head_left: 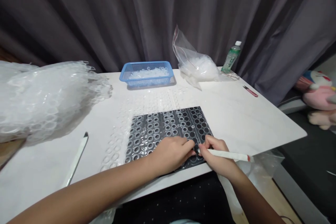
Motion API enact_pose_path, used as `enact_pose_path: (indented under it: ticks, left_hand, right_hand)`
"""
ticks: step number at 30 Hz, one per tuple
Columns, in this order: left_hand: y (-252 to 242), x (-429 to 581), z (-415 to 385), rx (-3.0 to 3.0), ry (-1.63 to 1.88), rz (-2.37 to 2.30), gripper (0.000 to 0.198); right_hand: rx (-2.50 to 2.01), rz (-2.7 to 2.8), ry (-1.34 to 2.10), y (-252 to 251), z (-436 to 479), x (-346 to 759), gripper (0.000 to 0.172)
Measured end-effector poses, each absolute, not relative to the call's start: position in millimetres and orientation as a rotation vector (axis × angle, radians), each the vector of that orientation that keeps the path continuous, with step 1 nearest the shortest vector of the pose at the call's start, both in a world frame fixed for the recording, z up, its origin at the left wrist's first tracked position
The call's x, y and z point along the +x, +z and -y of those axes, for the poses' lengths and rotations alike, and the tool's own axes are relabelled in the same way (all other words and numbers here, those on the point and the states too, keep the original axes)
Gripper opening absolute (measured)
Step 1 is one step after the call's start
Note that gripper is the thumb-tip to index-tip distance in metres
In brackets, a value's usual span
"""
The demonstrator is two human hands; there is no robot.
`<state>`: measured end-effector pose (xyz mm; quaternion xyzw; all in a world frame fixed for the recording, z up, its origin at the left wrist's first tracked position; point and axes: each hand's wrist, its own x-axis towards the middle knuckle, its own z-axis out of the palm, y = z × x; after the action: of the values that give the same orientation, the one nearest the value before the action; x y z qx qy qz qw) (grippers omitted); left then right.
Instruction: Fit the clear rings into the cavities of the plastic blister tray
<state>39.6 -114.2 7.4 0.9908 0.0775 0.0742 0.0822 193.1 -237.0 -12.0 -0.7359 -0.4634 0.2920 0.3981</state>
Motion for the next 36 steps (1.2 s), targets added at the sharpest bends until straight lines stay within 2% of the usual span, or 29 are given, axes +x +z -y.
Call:
enact_pose_path:
  ticks: [4, 9, 14, 17, 22, 27, 30, 34, 36]
  left_hand:
    - [4.0, 42.7, 117.4, 2.997, 0.157, -0.200, 0.016]
    - [3.5, 42.8, 117.8, 2.951, 0.132, -0.219, 0.021]
    - [15.1, 39.2, 106.2, 2.550, 0.371, -0.397, 0.029]
    - [17.5, 39.9, 101.1, 2.525, 0.448, -0.405, 0.036]
    - [10.3, 43.4, 108.3, 2.824, 0.159, -0.434, 0.015]
    - [7.1, 47.7, 117.7, 3.081, -0.017, -0.321, 0.021]
    - [6.2, 49.9, 118.6, 3.087, -0.040, -0.302, 0.017]
    - [10.2, 47.3, 110.2, 2.840, 0.126, -0.474, 0.014]
    - [14.9, 44.7, 102.1, 2.630, 0.325, -0.565, 0.021]
  right_hand:
    - [-1.925, 1.206, 0.728, -13.8, 236.3, 192.2, 0.028]
    - [-2.004, 1.243, 0.688, -13.4, 236.4, 189.9, 0.026]
    - [-1.962, 1.169, 0.714, -6.1, 233.6, 187.5, 0.027]
    - [-1.918, 1.051, 0.676, -5.7, 227.2, 189.1, 0.028]
    - [-1.884, 1.080, 0.669, -15.0, 216.8, 192.5, 0.027]
    - [-1.909, 1.126, 0.673, -19.8, 214.8, 191.9, 0.027]
    - [-1.955, 1.158, 0.661, -17.7, 215.0, 191.4, 0.026]
    - [-1.990, 1.175, 0.660, -13.8, 214.6, 191.4, 0.023]
    - [-1.979, 1.155, 0.692, -12.9, 213.2, 191.3, 0.023]
